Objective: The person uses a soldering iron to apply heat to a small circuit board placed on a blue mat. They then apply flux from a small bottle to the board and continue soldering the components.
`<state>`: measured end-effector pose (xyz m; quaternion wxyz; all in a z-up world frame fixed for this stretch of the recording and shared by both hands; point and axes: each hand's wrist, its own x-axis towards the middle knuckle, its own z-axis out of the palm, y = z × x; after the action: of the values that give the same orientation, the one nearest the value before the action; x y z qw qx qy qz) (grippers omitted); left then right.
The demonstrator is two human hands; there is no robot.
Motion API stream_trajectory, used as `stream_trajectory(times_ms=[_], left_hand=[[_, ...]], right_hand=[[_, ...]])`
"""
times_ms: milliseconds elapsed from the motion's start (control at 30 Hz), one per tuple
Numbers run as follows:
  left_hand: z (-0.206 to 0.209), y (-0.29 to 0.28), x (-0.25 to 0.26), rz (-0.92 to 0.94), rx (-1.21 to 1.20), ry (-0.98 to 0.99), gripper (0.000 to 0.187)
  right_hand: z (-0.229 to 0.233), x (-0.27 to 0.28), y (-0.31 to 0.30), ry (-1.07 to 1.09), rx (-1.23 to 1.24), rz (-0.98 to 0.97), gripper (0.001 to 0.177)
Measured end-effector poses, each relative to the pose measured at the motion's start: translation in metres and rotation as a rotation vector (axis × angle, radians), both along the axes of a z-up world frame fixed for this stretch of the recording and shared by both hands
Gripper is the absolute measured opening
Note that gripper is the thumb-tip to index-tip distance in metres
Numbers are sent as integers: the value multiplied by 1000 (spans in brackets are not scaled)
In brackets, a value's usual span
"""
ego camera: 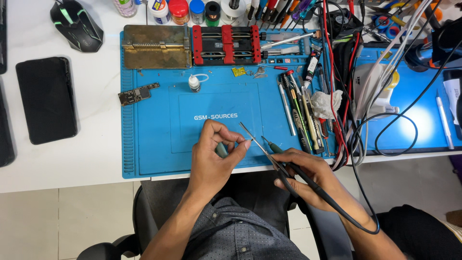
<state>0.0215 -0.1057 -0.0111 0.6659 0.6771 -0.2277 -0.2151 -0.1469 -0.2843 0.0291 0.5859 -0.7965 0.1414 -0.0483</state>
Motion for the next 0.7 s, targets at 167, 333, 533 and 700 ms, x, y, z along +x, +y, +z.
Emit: stream_trajectory(times_ms=[167,333,533,700], left_hand=[[-1,0,0,5,16,-3,35],[13,11,2,8,84,102,36],[11,30,-1,70,51,11,25],[10,47,-9,147,-87,-133,25]], right_hand=[[8,5,4,21,-67,-8,46],[14,-1,2,117,-339,71,48],[-20,-3,-6,25,-1030,-36,43],[-29,12,2,242,-894,-76,36]])
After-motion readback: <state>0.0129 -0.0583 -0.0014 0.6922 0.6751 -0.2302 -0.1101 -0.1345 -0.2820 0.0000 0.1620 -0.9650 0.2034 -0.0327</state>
